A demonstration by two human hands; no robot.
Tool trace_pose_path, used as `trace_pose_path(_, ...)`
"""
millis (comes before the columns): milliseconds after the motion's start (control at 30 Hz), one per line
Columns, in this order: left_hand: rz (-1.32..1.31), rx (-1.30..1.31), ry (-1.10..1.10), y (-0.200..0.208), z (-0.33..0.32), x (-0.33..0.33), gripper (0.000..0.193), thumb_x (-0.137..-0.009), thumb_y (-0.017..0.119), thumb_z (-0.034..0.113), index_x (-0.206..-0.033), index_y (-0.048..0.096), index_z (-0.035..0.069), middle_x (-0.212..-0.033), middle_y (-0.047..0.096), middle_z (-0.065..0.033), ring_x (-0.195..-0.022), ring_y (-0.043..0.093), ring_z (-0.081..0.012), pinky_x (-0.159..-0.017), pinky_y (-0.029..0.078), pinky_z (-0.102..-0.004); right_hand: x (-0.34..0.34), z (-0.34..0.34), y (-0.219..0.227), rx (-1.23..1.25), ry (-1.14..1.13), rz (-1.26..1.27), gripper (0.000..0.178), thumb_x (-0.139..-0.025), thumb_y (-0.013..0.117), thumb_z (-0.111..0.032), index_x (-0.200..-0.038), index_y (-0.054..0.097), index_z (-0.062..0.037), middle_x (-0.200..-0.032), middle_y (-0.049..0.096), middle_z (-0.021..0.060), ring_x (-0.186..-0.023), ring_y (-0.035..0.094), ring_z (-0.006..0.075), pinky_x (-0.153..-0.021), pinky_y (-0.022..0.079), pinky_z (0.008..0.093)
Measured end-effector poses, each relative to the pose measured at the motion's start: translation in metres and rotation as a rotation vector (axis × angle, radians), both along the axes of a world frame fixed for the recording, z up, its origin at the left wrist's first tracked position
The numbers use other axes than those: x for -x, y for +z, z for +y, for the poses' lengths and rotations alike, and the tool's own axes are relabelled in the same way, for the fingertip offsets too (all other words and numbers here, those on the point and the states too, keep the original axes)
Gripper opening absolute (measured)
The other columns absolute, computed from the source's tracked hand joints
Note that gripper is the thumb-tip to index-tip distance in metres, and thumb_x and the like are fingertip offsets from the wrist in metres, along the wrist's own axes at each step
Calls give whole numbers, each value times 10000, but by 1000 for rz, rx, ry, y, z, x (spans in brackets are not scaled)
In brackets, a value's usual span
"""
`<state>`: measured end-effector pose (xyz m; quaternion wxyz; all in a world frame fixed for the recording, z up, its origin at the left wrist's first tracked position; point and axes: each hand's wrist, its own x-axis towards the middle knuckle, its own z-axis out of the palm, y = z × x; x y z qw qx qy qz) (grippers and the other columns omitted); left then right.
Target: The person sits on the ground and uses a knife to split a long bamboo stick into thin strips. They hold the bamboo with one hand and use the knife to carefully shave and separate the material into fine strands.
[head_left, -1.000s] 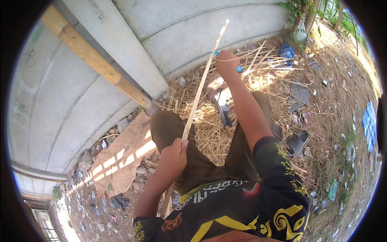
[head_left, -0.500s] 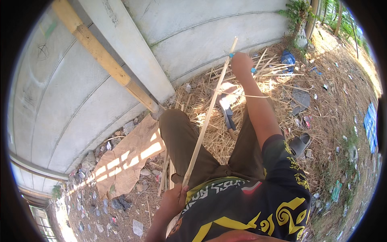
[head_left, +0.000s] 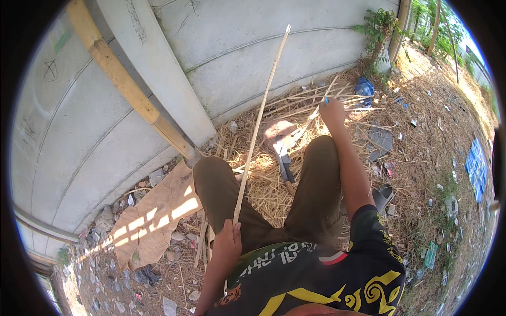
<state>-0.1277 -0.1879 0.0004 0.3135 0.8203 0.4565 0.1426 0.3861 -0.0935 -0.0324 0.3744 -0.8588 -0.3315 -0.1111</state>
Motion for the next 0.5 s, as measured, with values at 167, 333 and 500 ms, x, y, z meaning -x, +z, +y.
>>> trace_pose_path(167,-283,75,-51,-10,70,-92,322,-1072,502,296,-978,473,-11,-734,613,-248,-709,624,-483,-641,475,-506,109,22,60,45,401,-149,153,-877,652,-229,-917,710,-93,-780,700,171,-754,704,393,-675,559,513)
trace_pose_path(333,-239,-6,-106,-28,133,-151,389,-1077,473,342,-979,512,-32,-802,629,-289,-798,649,-472,-723,483,-524,141,50,27,395,489,-292,100,-837,659,-135,-885,734,-89,-813,732,142,-770,749,314,-637,579,435)
trace_pose_path(500,-126,-34,3,-30,131,-154,377,-1078,452,319,-1019,535,-44,-849,660,-287,-829,656,-476,-741,490,-542,169,48,8,551,568,-366,83,-817,673,-114,-831,744,-75,-847,746,116,-785,758,292,-630,592,424)
